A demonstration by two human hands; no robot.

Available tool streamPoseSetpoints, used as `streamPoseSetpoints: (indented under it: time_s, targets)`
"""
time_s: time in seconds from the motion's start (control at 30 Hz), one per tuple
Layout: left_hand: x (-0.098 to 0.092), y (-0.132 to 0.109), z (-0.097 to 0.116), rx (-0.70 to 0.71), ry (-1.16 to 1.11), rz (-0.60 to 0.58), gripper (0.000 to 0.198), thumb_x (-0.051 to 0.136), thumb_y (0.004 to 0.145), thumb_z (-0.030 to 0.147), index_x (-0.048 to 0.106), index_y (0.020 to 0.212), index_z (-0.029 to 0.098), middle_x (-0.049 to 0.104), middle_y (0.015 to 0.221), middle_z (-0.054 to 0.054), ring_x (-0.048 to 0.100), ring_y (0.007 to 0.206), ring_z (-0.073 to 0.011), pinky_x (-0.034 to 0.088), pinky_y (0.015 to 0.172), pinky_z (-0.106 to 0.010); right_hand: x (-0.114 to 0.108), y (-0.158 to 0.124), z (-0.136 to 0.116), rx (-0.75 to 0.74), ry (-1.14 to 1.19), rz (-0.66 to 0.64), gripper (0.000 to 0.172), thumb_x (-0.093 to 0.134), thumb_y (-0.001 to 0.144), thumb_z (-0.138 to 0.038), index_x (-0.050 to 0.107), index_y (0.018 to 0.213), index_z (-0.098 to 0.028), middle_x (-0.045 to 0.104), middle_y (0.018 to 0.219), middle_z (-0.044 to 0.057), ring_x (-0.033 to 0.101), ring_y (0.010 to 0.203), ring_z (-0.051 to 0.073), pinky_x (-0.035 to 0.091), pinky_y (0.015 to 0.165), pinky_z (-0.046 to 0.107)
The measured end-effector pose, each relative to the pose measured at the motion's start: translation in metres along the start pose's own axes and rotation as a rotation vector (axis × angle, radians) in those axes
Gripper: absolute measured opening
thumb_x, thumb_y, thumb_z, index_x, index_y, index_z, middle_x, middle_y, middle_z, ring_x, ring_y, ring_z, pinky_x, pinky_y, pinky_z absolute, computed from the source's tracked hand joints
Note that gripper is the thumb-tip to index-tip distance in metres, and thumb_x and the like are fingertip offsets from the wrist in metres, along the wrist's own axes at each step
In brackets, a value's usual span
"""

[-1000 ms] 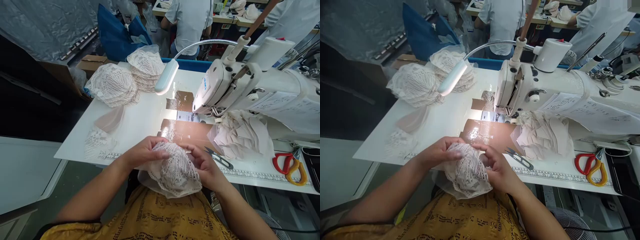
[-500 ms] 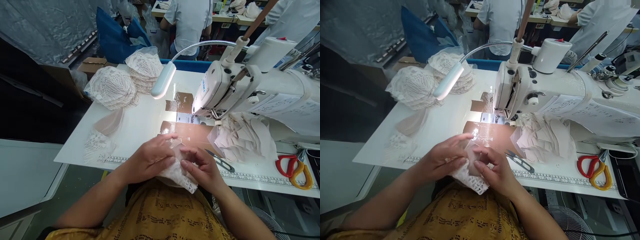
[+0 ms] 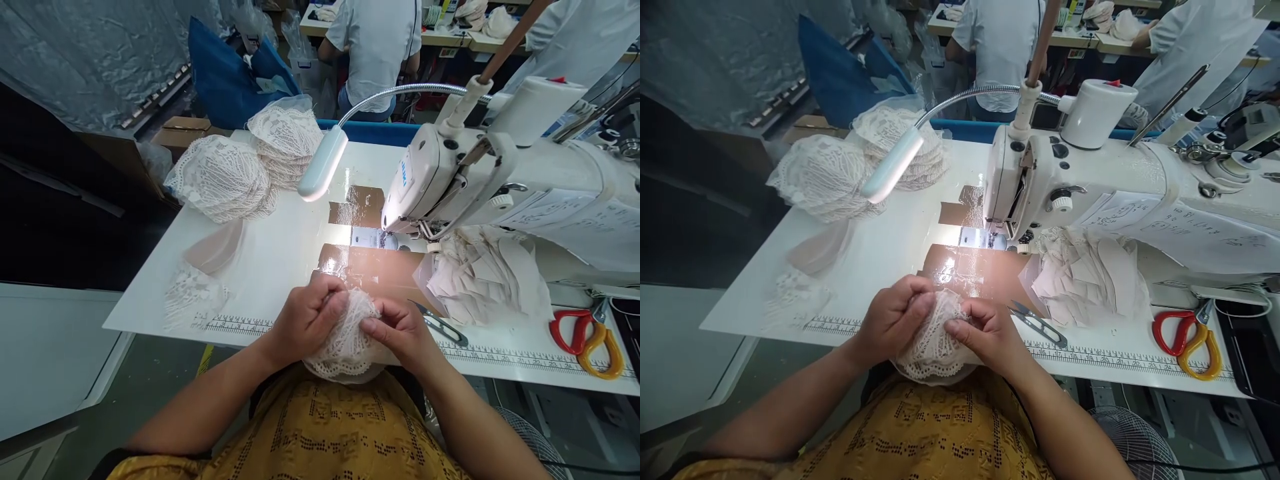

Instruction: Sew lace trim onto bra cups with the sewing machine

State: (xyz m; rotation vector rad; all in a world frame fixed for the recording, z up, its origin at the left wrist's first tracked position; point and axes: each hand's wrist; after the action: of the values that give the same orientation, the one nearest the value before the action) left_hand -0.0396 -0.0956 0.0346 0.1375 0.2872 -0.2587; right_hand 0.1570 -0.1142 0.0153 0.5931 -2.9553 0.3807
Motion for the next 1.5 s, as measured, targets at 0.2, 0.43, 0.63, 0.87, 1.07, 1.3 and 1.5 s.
streamPoseSetpoints:
  time_s: [0.2,0.43,0.63,0.87,1.07,1.3,1.5]
  targets:
    - [-0.004,-0.024,-0.015,-0.481,-0.951,-0.073,0.079,0.030,0.081,0.079,0.049,0.123,0.016,0.065,0.097,-0.012,0.064,0.085,-0.0252,0.053,0.073,-0.038,-0.003,-0.004,0.005,-0.122,0.218,0.237,0.024,0.074,0.073,-0.040,0.065,0.061,-0.021,0.060,0.064,-0.001,0.052,0.061,0.013,0.045,0.061,0.026]
    - [0.031,-0.032,-0.010,-0.507,-1.147,-0.071,0.057,0.066,0.070,0.013,0.056,0.126,0.017,0.067,0.108,-0.009,0.063,0.100,-0.0246,0.051,0.086,-0.034,0.013,0.009,-0.001,-0.083,0.139,0.205,0.020,0.076,0.071,-0.037,0.071,0.063,-0.020,0.064,0.063,-0.001,0.054,0.059,0.013,0.045,0.057,0.026]
    - [0.005,-0.042,-0.019,-0.414,-0.930,-0.447,0.018,0.060,0.076,0.007,0.061,0.060,0.014,0.058,0.053,0.001,0.052,0.050,-0.0081,0.042,0.052,-0.019,0.005,0.011,-0.008,-0.050,0.459,0.381,0.022,0.082,0.063,-0.037,0.066,0.063,-0.022,0.065,0.063,-0.003,0.055,0.056,0.011,0.049,0.058,0.025]
    - [-0.063,-0.036,0.010,0.001,-0.220,-0.304,0.041,0.075,0.072,0.024,0.059,0.110,0.021,0.059,0.120,-0.008,0.055,0.109,-0.0234,0.046,0.094,-0.034,0.004,0.003,-0.022,-0.071,0.051,-0.047,0.008,0.075,0.076,-0.025,0.068,0.076,-0.021,0.066,0.073,-0.002,0.058,0.065,0.011,0.047,0.062,0.022]
    - [-0.038,-0.019,0.010,-0.161,-0.175,-0.388,0.038,0.068,0.081,0.034,0.055,0.112,0.017,0.061,0.093,-0.003,0.058,0.079,-0.0149,0.049,0.070,-0.026,0.021,-0.003,-0.027,-0.206,-0.236,-0.129,0.003,0.065,0.085,-0.022,0.068,0.086,-0.022,0.066,0.076,-0.003,0.058,0.068,0.010,0.045,0.064,0.022]
    - [-0.028,-0.028,0.001,-0.101,-0.198,-0.359,0.022,0.063,0.086,0.030,0.060,0.102,0.015,0.059,0.085,-0.001,0.054,0.074,-0.0125,0.045,0.065,-0.022,0.027,0.001,-0.018,-0.342,-0.280,0.087,0.008,0.065,0.082,-0.019,0.065,0.074,-0.019,0.068,0.084,0.001,0.062,0.073,0.012,0.047,0.066,0.024]
    - [-0.030,-0.019,0.008,-0.144,-0.209,-0.321,0.021,0.064,0.086,0.032,0.063,0.098,0.015,0.060,0.083,0.000,0.054,0.072,-0.0116,0.044,0.064,-0.021,0.030,0.002,-0.018,-0.317,-0.281,0.127,0.011,0.065,0.082,-0.020,0.063,0.070,-0.019,0.068,0.081,0.001,0.060,0.068,0.011,0.045,0.060,0.022]
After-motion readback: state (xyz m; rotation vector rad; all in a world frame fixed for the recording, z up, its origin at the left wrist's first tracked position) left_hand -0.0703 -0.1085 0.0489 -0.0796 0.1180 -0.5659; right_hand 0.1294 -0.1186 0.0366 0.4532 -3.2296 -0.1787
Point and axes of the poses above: each hand's wrist, its own y-axis towards the middle knuckle, its own x-axis out of the palm, z = x × y
